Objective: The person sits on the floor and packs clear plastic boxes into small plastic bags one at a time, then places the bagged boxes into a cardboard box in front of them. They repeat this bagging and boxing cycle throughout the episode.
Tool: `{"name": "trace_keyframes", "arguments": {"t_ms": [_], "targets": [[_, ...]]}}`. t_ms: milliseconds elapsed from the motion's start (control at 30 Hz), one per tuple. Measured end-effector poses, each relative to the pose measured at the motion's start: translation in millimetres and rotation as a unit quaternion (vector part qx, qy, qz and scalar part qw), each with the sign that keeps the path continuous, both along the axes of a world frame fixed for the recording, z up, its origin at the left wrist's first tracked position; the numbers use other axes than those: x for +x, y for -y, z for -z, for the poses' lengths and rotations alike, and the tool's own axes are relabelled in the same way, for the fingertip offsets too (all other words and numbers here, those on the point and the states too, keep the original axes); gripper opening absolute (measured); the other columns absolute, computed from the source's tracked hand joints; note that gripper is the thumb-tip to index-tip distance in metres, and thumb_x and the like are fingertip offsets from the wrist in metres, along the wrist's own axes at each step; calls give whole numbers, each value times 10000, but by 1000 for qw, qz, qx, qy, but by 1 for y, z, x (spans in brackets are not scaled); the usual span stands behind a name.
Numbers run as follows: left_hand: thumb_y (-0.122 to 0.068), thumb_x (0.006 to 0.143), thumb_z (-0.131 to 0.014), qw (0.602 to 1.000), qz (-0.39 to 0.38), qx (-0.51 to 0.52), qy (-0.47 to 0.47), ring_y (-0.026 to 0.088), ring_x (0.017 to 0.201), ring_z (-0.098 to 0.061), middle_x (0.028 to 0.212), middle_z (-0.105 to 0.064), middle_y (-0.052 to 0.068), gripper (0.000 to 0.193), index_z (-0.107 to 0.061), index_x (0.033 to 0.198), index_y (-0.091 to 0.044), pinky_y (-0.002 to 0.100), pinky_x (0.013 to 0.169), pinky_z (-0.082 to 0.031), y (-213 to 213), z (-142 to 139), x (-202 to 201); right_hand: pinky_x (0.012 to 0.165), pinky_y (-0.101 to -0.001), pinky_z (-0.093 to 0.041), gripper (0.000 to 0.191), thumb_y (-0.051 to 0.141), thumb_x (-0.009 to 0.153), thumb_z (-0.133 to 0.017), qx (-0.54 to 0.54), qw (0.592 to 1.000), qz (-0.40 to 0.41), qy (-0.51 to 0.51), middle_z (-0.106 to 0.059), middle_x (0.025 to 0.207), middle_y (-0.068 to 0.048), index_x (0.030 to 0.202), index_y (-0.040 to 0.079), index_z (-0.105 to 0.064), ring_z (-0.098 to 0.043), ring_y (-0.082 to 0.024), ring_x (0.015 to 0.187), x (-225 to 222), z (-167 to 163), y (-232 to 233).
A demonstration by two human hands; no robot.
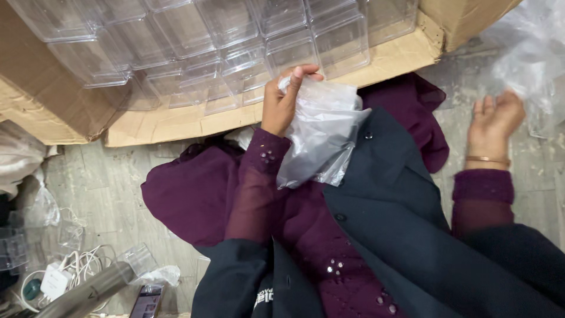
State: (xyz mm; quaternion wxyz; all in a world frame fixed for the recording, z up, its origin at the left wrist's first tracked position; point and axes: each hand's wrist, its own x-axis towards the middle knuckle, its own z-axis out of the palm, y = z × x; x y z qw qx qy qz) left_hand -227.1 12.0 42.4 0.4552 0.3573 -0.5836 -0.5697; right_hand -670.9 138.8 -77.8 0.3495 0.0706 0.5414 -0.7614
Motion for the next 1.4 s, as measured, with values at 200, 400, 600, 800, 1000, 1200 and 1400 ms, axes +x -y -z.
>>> {"name": "trace_keyframes", "arguments": {"t_ms": [200,400,600,800,1000,1200,1400], "targets": [[-436,1100,-509,998,16,56,-24,147,1021,-701,1042,-781,87,511,-752,1149,12,316,963,-538,-3,-9,-7,835,-299,-374,548,189,998,-740,-52,889,-397,-223,-546,1118,-64,1502,53,-575,-463,-162,950,166,-89,47],[-284,1041,-653,1000,30,6,-2,144,1087,-663,1139,-743,111,357,-712,1226,16,280,1014,-488,-5,-15,1,834,-285,-575,212,41,989,-765,-99,742,-452,-486,-724,1087,-79,1189,24,-695,-716,-164,943,240,-157,74],[-162,1021,-717,995,0,74,-64,104,957,-630,1109,-753,89,152,-672,1050,-20,247,889,-497,-1,6,-2,701,-305,-547,76,43,1038,-721,-24,697,-399,-595,-716,947,-104,1101,29,-681,-719,-182,805,240,-155,72],[-232,1020,-714,986,-5,140,-89,59,851,-544,904,-628,-30,178,-643,957,-82,239,797,-460,-3,14,-7,724,-246,-480,128,107,1141,-668,-142,779,-434,-429,-674,966,-73,1155,-12,-624,-602,-111,809,240,-126,85],[-305,997,-658,959,49,225,-163,81,805,-550,838,-586,-39,232,-616,918,-92,267,774,-481,11,12,2,565,-208,-427,233,236,1123,-656,-194,828,-524,-50,-661,820,-19,1016,30,-678,-534,-65,628,198,-103,95],[-215,1025,-737,988,-3,-72,134,235,818,-593,880,-629,66,238,-559,987,-61,331,746,-487,53,13,-1,797,-322,-536,63,121,1013,-689,-304,820,-483,-35,-664,858,-25,1009,77,-734,-607,-119,736,172,-112,137],[-29,801,-687,879,-167,-173,413,425,876,-673,934,-715,176,550,-545,1316,-158,508,731,-496,53,21,-46,825,-359,-518,387,-75,978,-638,-43,566,-320,-758,-652,1073,-131,1291,120,-757,-641,-274,924,193,-126,161]]}}
